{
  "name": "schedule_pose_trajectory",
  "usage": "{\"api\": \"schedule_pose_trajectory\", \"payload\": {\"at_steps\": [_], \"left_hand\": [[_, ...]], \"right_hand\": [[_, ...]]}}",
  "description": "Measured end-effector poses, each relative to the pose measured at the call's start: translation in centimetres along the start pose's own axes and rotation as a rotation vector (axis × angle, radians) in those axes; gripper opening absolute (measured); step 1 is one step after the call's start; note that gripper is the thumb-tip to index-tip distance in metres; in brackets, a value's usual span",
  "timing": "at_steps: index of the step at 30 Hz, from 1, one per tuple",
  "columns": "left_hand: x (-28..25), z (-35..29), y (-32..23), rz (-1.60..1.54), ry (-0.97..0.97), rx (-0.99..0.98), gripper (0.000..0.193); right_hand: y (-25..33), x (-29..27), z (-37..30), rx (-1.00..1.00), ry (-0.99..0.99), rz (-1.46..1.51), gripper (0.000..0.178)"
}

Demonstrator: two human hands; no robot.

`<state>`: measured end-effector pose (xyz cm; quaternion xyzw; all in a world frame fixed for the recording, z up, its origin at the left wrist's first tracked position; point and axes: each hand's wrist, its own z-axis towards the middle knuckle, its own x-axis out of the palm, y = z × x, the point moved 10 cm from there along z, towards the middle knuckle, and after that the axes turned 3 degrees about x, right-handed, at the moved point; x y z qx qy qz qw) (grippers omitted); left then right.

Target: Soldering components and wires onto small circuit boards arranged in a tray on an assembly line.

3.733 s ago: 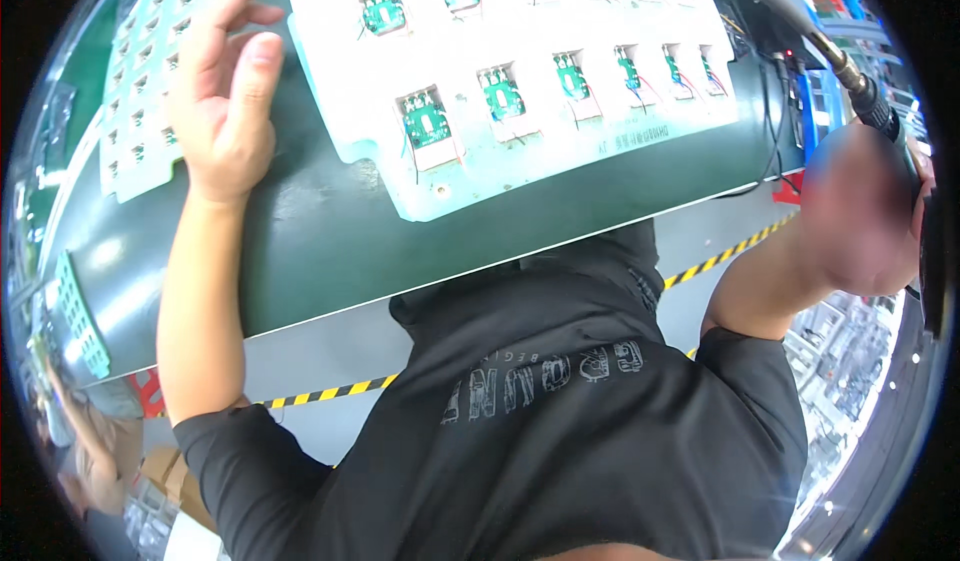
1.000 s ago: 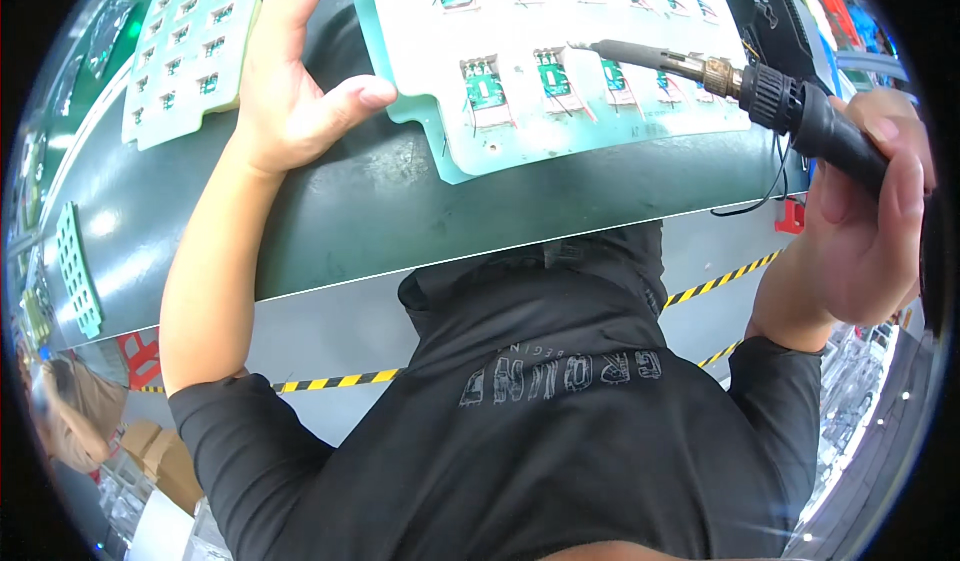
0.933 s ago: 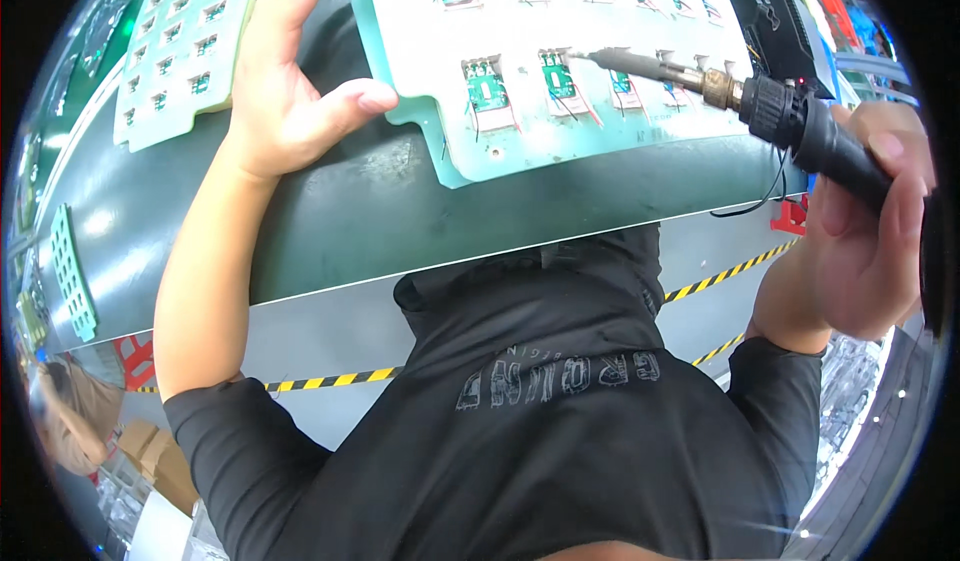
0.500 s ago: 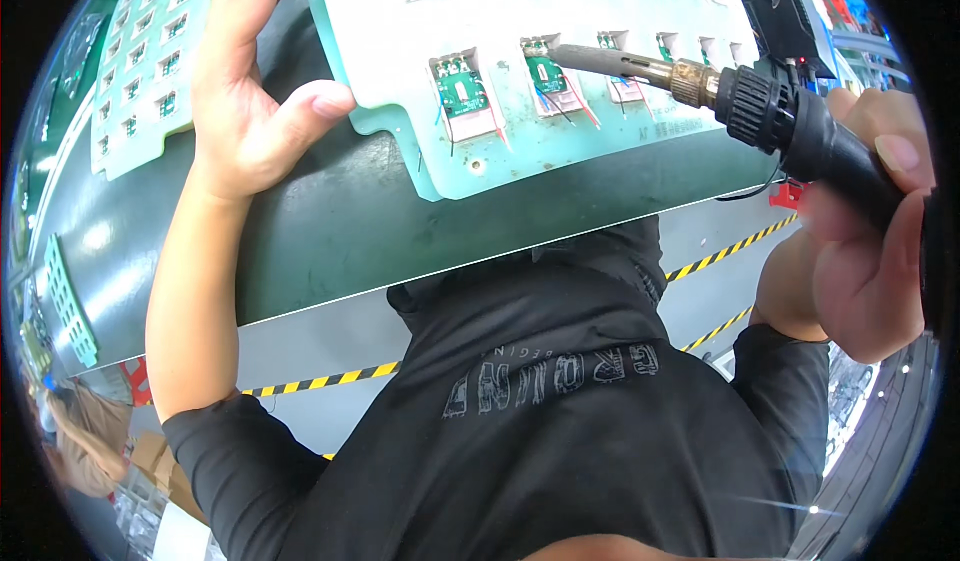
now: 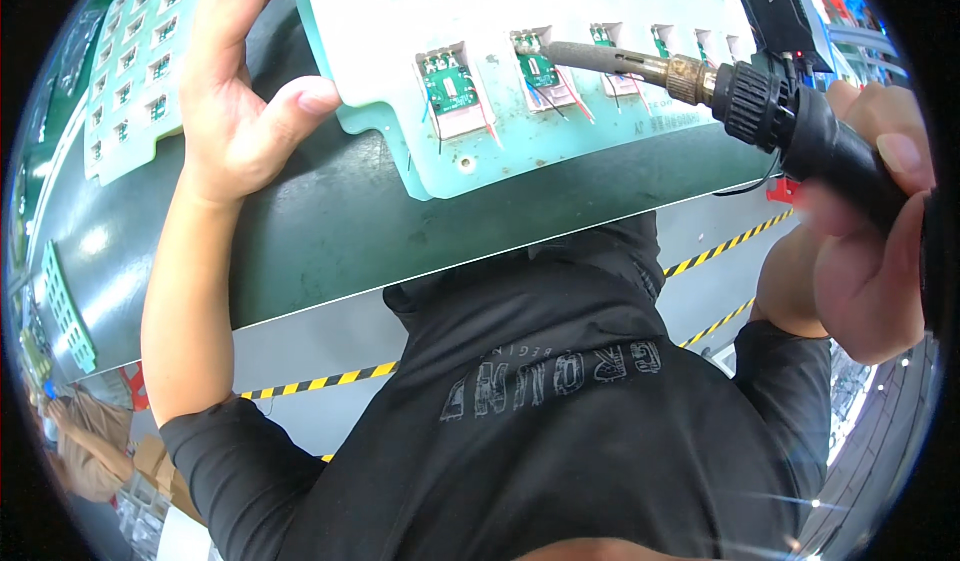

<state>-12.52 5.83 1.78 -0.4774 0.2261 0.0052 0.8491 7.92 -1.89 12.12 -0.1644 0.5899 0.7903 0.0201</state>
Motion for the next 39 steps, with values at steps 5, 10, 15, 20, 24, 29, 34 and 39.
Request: {"api": "schedule_pose_trajectory", "payload": {"at_steps": [5, 10, 15, 20, 24, 29, 34, 39], "left_hand": [[-0.7, -0.1, 2.4, 0.037, 0.017, 0.125, 0.102], [-0.7, -0.5, 2.6, 0.047, 0.057, 0.251, 0.099], [-1.1, -0.8, 1.8, 0.057, 0.064, 0.321, 0.091], [-1.9, -0.2, 1.1, 0.004, -0.026, 0.023, 0.098], [-2.3, -1.5, 0.4, 0.094, 0.019, 0.376, 0.084], [-2.4, -0.6, 1.5, -0.018, 0.021, 0.024, 0.094], [-2.3, -0.7, 1.1, 0.017, 0.015, 0.114, 0.092], [-1.9, -0.8, 0.9, -0.014, 0.003, -0.063, 0.092]], "right_hand": [[-0.9, -0.9, 0.6, 0.014, 0.015, -0.038, 0.015], [-1.0, -2.8, -0.1, 0.034, 0.034, -0.069, 0.017], [0.3, -2.7, -0.7, 0.026, 0.092, -0.100, 0.019], [2.1, -2.4, -1.1, 0.020, 0.186, -0.152, 0.021], [3.8, -2.6, -1.7, 0.037, 0.272, -0.214, 0.023], [2.3, 4.1, 1.4, 0.076, 0.321, -0.281, 0.024], [2.2, 5.4, 2.1, 0.049, 0.389, -0.342, 0.026], [2.1, 5.9, 2.0, 0.025, 0.447, -0.405, 0.027]]}}
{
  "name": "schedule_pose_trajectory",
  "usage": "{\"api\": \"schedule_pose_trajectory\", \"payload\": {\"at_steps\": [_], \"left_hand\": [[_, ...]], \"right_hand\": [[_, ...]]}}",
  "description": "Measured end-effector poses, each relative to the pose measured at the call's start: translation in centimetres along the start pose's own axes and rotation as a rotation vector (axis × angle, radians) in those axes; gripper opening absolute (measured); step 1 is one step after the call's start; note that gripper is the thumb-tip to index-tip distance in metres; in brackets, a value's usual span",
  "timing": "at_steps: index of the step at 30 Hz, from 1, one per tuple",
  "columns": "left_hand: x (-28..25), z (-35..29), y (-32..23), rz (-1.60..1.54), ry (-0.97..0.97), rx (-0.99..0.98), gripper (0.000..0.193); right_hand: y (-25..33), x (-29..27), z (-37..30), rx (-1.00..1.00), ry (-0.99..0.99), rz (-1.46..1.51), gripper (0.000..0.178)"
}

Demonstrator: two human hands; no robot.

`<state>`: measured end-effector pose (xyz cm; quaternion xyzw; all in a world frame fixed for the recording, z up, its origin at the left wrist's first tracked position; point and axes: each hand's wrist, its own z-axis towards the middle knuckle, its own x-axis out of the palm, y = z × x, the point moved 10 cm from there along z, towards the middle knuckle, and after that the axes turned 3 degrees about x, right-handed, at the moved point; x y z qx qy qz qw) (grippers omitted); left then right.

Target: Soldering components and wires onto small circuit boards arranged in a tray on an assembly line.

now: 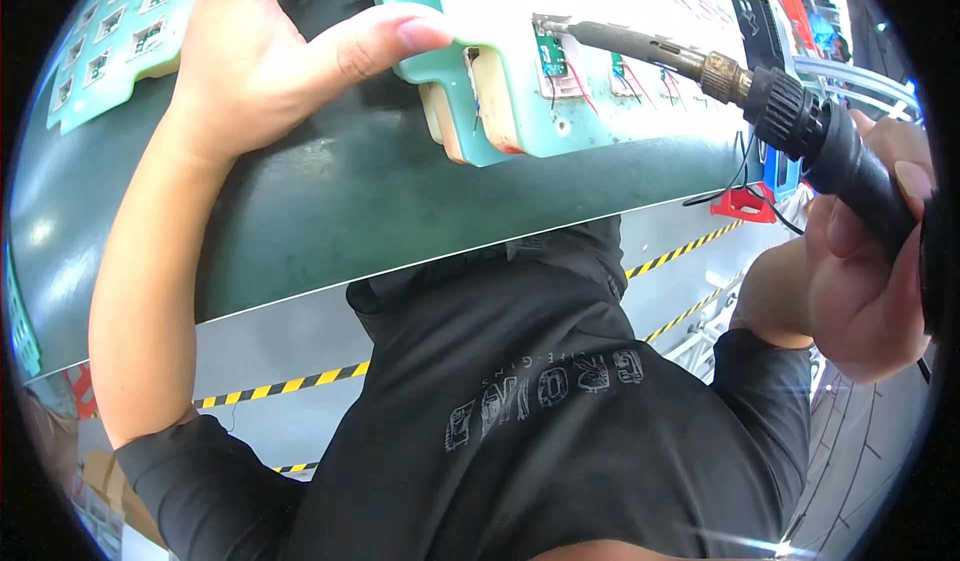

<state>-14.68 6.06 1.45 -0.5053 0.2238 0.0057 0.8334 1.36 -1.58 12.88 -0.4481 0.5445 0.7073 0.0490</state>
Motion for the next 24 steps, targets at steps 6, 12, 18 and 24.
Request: {"api": "schedule_pose_trajectory", "payload": {"at_steps": [6, 12, 18, 24], "left_hand": [[0.0, -0.2, 0.0, 0.009, 0.008, -0.002, 0.093], [-0.1, 0.3, 0.6, 0.045, 0.027, 0.109, 0.095], [-0.1, 0.3, 0.6, 0.037, 0.017, 0.100, 0.095], [-0.2, 0.2, 0.5, 0.009, 0.010, 0.106, 0.096]], "right_hand": [[0.4, 0.5, -1.0, -0.090, -0.036, -0.145, 0.027], [0.7, 0.5, -0.8, -0.144, -0.135, -0.240, 0.026], [0.7, 0.5, -0.8, -0.143, -0.153, -0.226, 0.024], [0.6, 0.3, -0.9, -0.147, -0.167, -0.209, 0.023]]}}
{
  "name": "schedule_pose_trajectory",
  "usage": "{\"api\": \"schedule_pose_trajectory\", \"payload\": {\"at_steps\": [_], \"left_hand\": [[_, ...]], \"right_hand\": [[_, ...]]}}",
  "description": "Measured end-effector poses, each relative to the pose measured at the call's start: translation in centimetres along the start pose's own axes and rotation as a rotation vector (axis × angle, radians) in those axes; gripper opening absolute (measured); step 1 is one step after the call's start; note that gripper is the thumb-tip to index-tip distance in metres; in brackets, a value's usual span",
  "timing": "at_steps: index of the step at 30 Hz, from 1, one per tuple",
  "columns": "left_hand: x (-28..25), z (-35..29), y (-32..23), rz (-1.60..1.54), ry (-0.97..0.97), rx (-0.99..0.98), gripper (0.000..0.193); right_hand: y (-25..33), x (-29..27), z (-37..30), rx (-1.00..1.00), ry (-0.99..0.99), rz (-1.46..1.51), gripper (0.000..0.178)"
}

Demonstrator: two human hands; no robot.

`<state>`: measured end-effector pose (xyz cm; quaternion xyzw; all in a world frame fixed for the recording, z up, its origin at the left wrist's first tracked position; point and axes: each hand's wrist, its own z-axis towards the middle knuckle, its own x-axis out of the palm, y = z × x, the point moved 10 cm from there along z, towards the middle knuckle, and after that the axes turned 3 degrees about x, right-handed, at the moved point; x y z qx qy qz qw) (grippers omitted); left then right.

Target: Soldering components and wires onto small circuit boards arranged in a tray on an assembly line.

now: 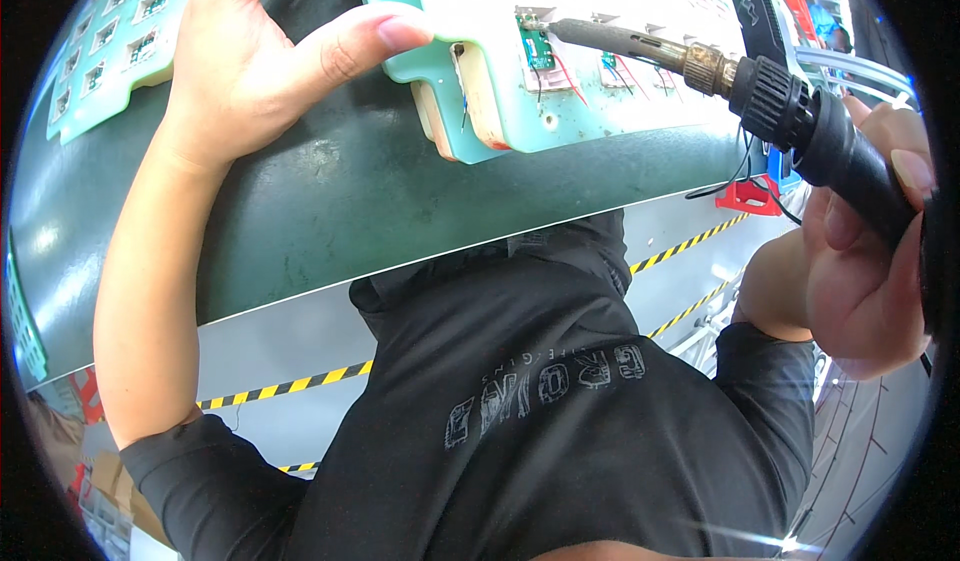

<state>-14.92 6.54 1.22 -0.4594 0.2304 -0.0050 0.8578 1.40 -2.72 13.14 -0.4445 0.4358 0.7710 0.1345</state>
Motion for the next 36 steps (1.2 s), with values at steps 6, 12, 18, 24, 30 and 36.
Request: {"api": "schedule_pose_trajectory", "payload": {"at_steps": [6, 12, 18, 24, 30, 36], "left_hand": [[0.0, 0.1, 0.1, -0.001, 0.013, 0.013, 0.096], [-0.3, -0.1, -0.1, 0.010, -0.002, 0.025, 0.096], [0.3, 0.1, 0.0, -0.142, -0.038, 0.022, 0.100], [1.2, 0.0, -0.5, -0.177, -0.052, -0.104, 0.099], [0.3, -0.8, 1.3, 0.087, 0.025, 0.306, 0.086], [0.2, -0.9, 1.2, 0.090, 0.015, 0.298, 0.083]], "right_hand": [[0.1, -0.2, -0.1, 0.002, -0.016, 0.010, 0.022], [-1.4, -4.6, -3.1, -0.007, -0.036, 0.030, 0.021], [-2.4, -4.9, -3.2, -0.015, -0.086, 0.058, 0.020], [-1.8, -2.2, -1.7, 0.005, -0.120, 0.074, 0.019], [-0.4, -1.0, -0.7, -0.012, -0.132, 0.086, 0.018], [0.0, -0.8, -0.6, -0.011, -0.136, 0.093, 0.017]]}}
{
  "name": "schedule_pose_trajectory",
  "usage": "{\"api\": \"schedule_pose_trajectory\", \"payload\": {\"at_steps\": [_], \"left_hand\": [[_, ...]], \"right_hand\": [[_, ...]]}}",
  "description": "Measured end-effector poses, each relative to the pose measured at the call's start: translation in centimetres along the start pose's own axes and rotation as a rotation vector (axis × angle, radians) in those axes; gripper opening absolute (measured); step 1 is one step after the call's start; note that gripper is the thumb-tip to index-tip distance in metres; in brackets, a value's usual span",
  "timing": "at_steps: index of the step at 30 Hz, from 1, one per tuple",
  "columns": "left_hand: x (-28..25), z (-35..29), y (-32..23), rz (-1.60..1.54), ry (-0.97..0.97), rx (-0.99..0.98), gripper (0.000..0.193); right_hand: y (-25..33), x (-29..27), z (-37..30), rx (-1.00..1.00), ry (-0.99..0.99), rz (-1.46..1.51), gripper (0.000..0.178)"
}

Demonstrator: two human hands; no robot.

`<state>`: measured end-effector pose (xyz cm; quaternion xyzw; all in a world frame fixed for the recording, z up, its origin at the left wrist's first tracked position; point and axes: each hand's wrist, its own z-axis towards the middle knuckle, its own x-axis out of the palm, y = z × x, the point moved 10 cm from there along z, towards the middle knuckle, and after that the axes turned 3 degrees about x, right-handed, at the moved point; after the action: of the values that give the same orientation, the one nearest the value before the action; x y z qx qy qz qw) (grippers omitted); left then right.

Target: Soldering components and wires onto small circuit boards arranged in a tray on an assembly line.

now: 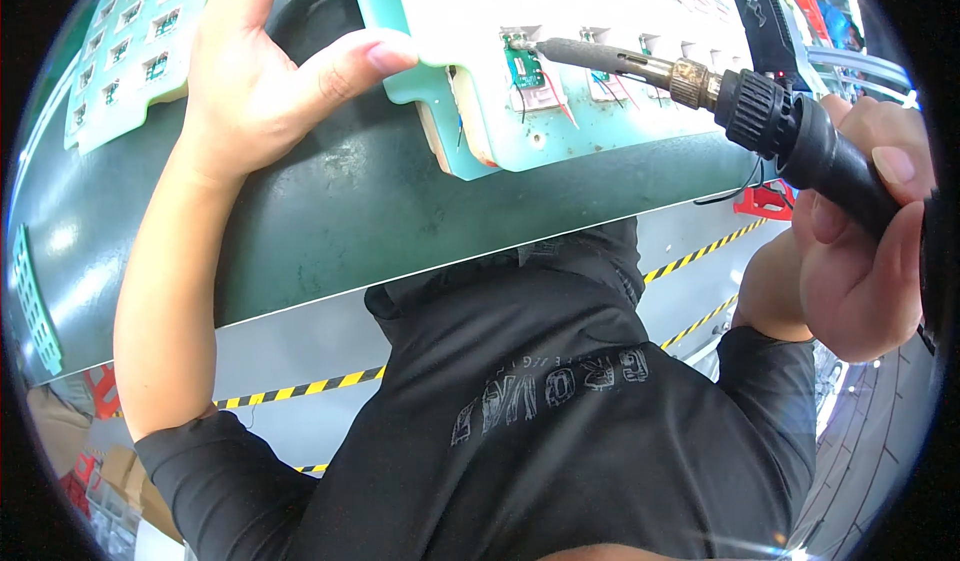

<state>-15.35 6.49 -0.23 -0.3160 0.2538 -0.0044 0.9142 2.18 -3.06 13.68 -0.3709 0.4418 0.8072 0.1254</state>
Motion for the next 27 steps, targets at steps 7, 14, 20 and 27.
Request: {"api": "schedule_pose_trajectory", "payload": {"at_steps": [7, 14, 20, 27], "left_hand": [[0.2, 1.8, -1.6, -0.141, -0.024, -0.280, 0.099], [0.0, 1.5, -1.5, -0.110, -0.032, -0.360, 0.099], [0.0, 0.2, 0.7, -0.070, -0.013, -0.217, 0.091], [-0.3, 0.8, 0.0, -0.037, 0.002, -0.042, 0.074]], "right_hand": [[-0.4, -0.3, -0.1, 0.013, -0.004, 0.016, 0.015], [-0.3, -0.9, -0.2, 0.017, -0.014, 0.033, 0.014], [-0.2, -2.1, -0.1, -0.012, -0.317, -0.328, 0.033], [-5.7, -7.0, -0.6, -0.026, -0.494, 0.501, 0.031]]}}
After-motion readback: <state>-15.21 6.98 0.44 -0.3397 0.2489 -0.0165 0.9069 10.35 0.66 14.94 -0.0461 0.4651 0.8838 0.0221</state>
